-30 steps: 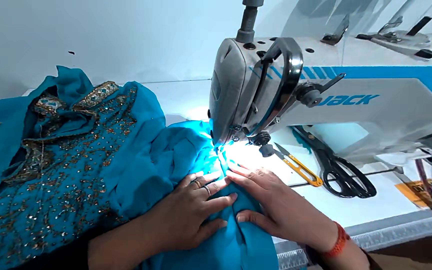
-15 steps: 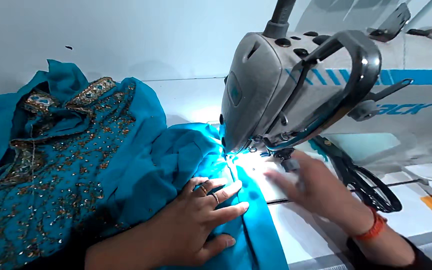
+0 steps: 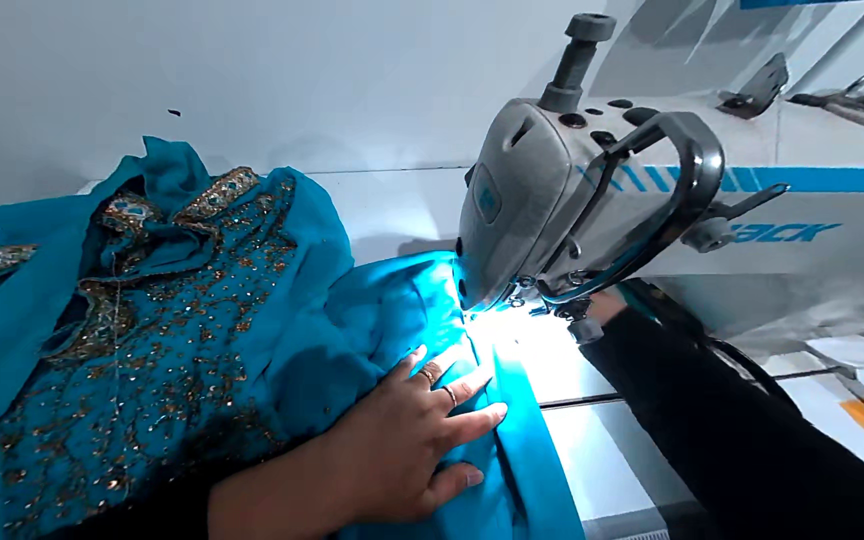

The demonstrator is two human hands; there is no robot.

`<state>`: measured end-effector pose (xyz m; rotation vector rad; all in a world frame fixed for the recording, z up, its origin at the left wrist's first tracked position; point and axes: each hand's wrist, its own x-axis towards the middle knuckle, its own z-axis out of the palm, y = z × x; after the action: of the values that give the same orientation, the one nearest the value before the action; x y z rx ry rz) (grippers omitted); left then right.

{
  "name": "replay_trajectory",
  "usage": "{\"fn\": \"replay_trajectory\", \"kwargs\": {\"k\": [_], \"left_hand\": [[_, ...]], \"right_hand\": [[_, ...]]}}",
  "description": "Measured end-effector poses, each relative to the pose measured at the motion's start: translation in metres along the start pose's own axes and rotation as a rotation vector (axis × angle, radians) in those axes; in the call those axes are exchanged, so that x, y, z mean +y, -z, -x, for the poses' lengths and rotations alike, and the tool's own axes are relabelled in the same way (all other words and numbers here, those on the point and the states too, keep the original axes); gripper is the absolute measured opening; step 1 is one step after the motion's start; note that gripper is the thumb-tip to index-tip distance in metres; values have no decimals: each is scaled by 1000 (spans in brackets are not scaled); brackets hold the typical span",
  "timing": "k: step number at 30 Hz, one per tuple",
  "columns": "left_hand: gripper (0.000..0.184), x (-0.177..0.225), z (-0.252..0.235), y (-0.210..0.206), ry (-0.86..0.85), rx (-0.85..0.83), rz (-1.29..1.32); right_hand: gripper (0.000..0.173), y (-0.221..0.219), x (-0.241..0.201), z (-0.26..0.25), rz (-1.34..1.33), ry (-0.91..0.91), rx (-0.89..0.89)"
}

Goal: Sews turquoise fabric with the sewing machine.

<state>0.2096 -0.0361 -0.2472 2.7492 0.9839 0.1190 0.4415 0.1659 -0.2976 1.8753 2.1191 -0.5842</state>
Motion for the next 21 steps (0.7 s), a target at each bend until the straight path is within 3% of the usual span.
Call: {"fn": "replay_trajectory", "kwargs": {"k": [2, 6, 8, 10, 12, 14, 15, 17, 19, 21], "left_hand": [[54, 0, -1, 4, 4, -52, 1], [55, -1, -1, 11, 2, -111, -6], [56, -3, 1, 10, -7, -95, -16], [56, -6, 4, 3, -33, -4, -27], [55, -8, 5, -2, -49, 71, -15], [55, -9, 5, -3, -44, 78, -11], [54, -9, 4, -3, -43, 79, -10], [55, -9, 5, -4, -51, 88, -16], [56, -10, 6, -5, -48, 86, -23], [60, -11, 6, -7, -51, 104, -39]], "right_hand": [[40, -4, 2, 6, 25, 42, -5], [34, -29, 0, 31, 87, 130, 144], [30, -21, -12, 66, 81, 129, 256], [34, 20, -30, 110, 37, 96, 88], [25, 17, -23, 128, -33, 225, 290], [16, -2, -7, 135, -117, 476, 544], [22, -12, 2, 138, -118, 651, 627], [50, -30, 7, 149, -93, 879, 580], [75, -44, 7, 159, 0, 910, 498], [86, -54, 12, 165, 66, 878, 500]]}}
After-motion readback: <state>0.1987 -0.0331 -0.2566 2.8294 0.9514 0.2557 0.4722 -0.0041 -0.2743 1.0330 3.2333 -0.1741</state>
